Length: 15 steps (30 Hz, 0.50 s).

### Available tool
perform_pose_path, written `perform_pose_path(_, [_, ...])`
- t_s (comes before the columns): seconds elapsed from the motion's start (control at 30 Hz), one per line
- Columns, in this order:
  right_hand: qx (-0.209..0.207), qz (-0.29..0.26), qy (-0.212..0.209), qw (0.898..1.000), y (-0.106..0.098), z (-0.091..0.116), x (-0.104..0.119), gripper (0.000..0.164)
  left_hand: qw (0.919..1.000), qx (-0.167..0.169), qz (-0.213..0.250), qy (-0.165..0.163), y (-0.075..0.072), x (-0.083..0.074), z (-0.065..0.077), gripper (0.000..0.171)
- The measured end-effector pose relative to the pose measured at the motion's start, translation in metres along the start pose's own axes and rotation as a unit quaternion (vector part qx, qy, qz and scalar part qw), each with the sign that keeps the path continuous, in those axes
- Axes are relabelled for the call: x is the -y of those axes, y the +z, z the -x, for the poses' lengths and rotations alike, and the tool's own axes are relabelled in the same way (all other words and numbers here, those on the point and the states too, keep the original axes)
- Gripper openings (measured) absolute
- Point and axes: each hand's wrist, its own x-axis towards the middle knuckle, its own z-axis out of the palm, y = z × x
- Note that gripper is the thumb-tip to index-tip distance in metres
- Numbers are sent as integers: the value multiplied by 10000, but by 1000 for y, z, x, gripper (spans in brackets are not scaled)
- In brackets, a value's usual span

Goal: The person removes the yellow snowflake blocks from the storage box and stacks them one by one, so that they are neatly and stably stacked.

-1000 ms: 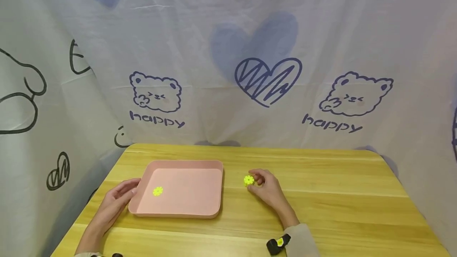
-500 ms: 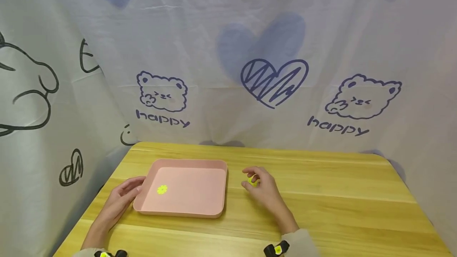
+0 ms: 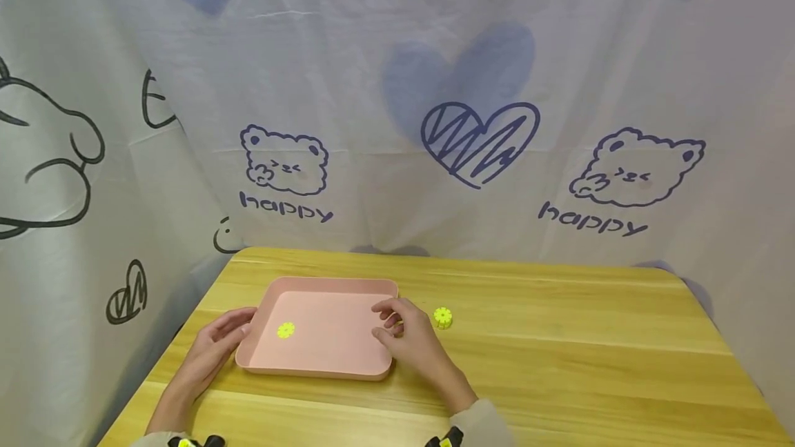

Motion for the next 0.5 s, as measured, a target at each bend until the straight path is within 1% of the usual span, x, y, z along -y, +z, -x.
perform_pose_path(0.27, [41,-229,-184,9996,31,-17,11,27,9999,46,21,103,2,-1,-1,51])
perform_pose_path(0.37, [96,-257,-132,9995,44,-24,12,26,9999,56,54,147,2,-1,-2,50])
perform_pose_path(0.5, [212,-255,55,9994,61,-33,13,26,9997,77,125,176,1,1,0,49])
